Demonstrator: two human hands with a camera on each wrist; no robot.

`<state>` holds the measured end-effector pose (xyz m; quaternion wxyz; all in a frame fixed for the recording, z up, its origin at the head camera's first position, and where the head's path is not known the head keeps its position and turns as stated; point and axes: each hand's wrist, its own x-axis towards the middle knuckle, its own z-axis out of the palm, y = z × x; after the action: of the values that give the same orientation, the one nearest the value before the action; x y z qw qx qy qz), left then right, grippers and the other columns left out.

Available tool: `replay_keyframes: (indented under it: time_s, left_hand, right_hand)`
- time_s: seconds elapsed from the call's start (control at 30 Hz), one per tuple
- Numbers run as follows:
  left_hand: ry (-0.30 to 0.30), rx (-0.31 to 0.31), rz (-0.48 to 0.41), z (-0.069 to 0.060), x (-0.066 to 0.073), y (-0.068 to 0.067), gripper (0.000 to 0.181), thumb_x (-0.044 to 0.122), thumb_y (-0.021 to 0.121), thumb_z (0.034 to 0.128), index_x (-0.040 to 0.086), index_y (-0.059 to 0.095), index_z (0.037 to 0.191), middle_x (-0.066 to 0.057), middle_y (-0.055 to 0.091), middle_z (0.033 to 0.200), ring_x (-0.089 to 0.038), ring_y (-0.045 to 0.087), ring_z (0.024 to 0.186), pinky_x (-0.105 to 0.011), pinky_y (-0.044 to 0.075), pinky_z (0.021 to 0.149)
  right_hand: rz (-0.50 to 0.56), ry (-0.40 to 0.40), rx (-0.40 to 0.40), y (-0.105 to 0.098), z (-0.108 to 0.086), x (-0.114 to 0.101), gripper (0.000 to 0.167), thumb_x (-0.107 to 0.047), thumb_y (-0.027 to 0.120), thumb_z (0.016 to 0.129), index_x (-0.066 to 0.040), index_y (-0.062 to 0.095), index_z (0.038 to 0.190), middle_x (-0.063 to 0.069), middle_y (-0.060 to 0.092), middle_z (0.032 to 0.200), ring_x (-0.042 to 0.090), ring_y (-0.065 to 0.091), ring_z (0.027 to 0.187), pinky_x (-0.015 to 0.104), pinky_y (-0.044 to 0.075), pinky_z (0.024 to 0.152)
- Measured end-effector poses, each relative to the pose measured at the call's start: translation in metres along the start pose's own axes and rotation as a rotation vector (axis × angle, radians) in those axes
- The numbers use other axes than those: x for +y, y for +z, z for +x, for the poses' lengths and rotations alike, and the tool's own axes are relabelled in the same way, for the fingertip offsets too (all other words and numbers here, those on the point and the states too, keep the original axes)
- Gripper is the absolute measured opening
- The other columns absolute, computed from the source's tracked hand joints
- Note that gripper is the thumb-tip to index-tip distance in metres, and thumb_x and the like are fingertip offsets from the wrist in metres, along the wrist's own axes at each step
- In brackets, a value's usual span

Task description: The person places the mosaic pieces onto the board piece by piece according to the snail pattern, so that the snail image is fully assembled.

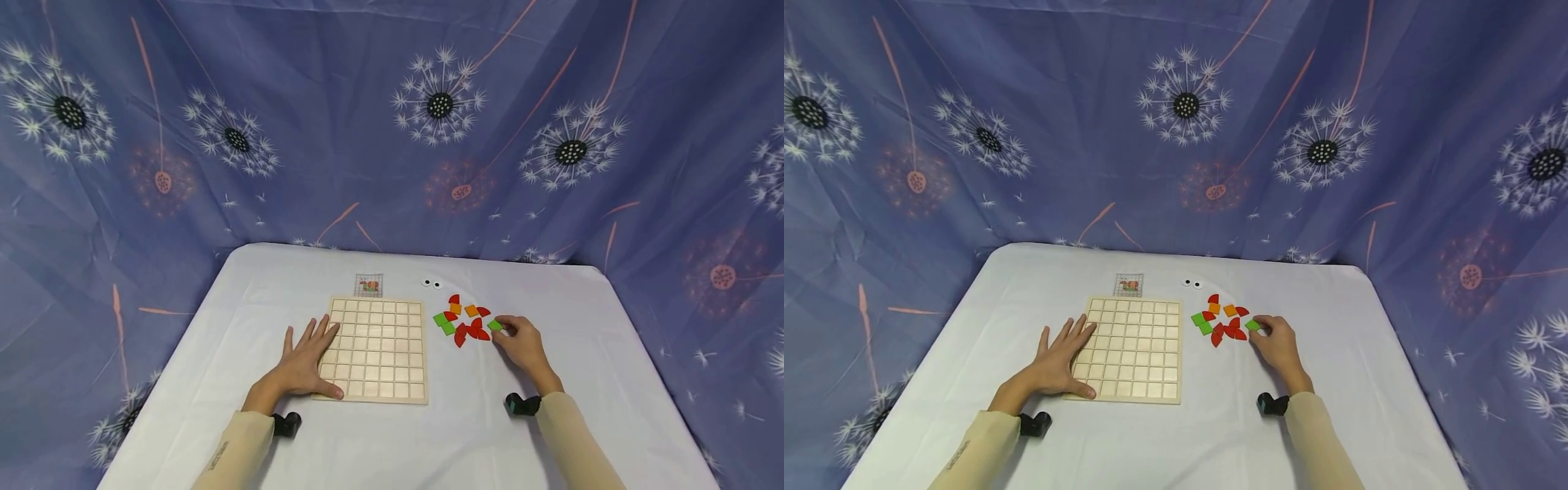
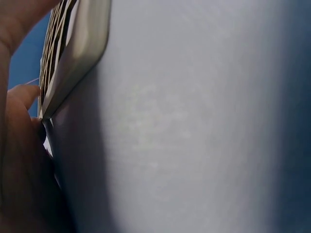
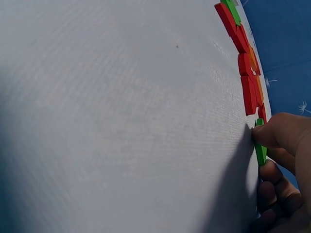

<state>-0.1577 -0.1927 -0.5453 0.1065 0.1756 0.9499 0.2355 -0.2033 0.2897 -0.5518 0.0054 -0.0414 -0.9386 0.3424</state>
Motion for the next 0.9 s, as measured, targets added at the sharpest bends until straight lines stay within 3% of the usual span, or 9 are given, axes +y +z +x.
replay_keyframes:
  time_s: [0.4, 0.63, 0.9]
  left_hand:
    - [0.006, 0.013, -0.036, -0.002, 0.002, 0.001, 0.141, 0.074, 0.088, 0.0528, 0.016, 0.026, 0.165, -0.017, 0.008, 0.173, -0.047, 0.006, 0.159, -0.078, -0.011, 0.116]
    - [0.014, 0.002, -0.035, -0.005, 0.002, 0.001, 0.14, 0.073, 0.089, 0.0535, 0.014, 0.026, 0.164, -0.018, 0.009, 0.173, -0.047, 0.006, 0.158, -0.078, -0.011, 0.116]
    - [0.003, 0.001, -0.007, 0.001, 0.003, -0.004, 0.142, 0.073, 0.088, 0.0545, 0.013, 0.023, 0.165, -0.018, 0.007, 0.173, -0.047, 0.005, 0.159, -0.077, -0.011, 0.117]
  right_hand:
    - [0.09, -0.019, 0.05, -0.008, 0.007, -0.006, 0.035, -0.016, 0.073, 0.093, 0.0, 0.071, 0.124, 0.02, 0.069, 0.108, 0.031, 0.064, 0.097, 0.027, 0.051, 0.077]
    - [0.185, -0.047, -0.019, 0.005, 0.002, -0.031, 0.034, -0.016, 0.072, 0.095, -0.005, 0.071, 0.127, 0.019, 0.065, 0.122, 0.031, 0.063, 0.105, 0.022, 0.053, 0.077]
    - [0.199, -0.167, -0.003, 0.022, 0.007, -0.065, 0.039, -0.012, 0.074, 0.092, -0.005, 0.07, 0.13, 0.016, 0.066, 0.114, 0.027, 0.062, 0.096, 0.027, 0.054, 0.078]
